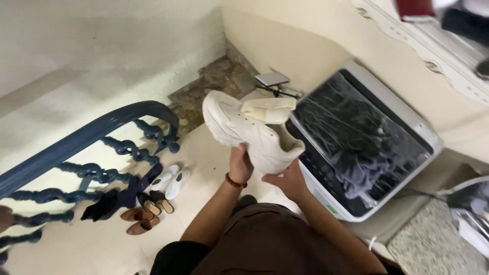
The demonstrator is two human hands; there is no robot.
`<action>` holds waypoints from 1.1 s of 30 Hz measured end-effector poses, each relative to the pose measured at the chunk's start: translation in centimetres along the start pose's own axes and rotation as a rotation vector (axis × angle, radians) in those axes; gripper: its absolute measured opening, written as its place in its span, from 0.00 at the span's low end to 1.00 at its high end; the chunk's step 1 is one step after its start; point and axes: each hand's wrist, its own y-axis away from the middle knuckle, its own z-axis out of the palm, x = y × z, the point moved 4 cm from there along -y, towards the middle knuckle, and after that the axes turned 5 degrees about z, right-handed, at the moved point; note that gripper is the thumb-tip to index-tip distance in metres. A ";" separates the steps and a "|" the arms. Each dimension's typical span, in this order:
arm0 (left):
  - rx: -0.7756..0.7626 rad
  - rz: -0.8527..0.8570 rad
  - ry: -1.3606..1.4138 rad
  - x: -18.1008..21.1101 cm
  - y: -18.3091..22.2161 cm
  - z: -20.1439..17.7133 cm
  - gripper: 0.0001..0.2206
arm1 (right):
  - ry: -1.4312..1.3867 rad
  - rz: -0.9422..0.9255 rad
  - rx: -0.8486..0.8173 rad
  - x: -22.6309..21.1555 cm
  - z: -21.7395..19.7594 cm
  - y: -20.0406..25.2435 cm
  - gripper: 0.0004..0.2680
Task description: Rinse and wipe a pair of white sneakers in a sink and on a counter.
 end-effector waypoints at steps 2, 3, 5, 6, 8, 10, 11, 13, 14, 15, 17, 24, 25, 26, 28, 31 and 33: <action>-0.011 0.144 -0.071 3.0 -1.1 -1.6 0.38 | 0.060 0.057 0.011 1.0 1.4 -3.1 0.40; -0.068 0.146 -0.085 4.5 -1.1 -2.8 0.40 | 0.014 0.119 0.075 1.8 1.7 -4.0 0.38; -0.080 0.193 -0.115 9.2 -0.7 -4.2 0.43 | -0.020 0.209 0.080 2.8 2.5 -5.4 0.36; -0.144 0.138 -0.148 12.0 -0.3 -3.8 0.46 | -0.019 0.204 0.078 2.8 2.7 -5.9 0.34; -0.192 0.136 -0.212 18.2 -0.6 -3.7 0.49 | -0.020 0.183 0.013 2.9 4.1 -8.7 0.32; -0.059 0.106 -0.183 22.9 0.5 -4.4 0.55 | 0.055 0.145 -0.070 3.7 5.1 -9.7 0.33; -0.022 0.137 -0.190 24.0 1.0 -5.6 0.55 | 0.059 0.163 -0.116 4.1 6.0 -10.7 0.33; -0.017 0.215 -0.259 25.8 2.5 -7.6 0.50 | 0.044 0.187 -0.298 4.9 7.9 -12.5 0.32; 0.033 0.249 -0.262 25.8 3.5 -9.2 0.50 | 0.052 0.215 -0.350 5.1 9.1 -13.5 0.32; 0.100 0.321 -0.333 26.2 4.3 -10.9 0.42 | 0.151 0.195 -0.401 5.3 10.5 -14.8 0.33; 0.206 0.423 -0.417 27.3 6.2 -13.1 0.37 | 0.248 0.176 -0.503 5.8 13.6 -17.4 0.33; 0.614 0.731 -0.215 35.0 15.4 -17.9 0.27 | 0.389 0.131 -0.961 7.1 31.7 -24.4 0.42; 0.686 0.782 -0.207 35.6 16.8 -18.6 0.27 | 0.442 0.166 -1.029 7.6 34.2 -25.2 0.44; 0.710 0.829 -0.215 36.6 17.5 -18.5 0.27 | 0.443 0.157 -1.083 7.9 37.0 -26.3 0.44; 0.761 0.895 -0.259 39.4 20.2 -18.0 0.28 | 0.525 0.051 -1.248 8.7 43.2 -26.3 0.42; 0.876 1.035 -0.264 41.5 23.7 -18.7 0.30 | 0.540 0.105 -1.417 8.0 51.7 -25.9 0.42; 0.932 1.097 -0.307 42.8 26.8 -20.0 0.32 | 0.519 0.007 -1.518 8.6 57.2 -25.0 0.41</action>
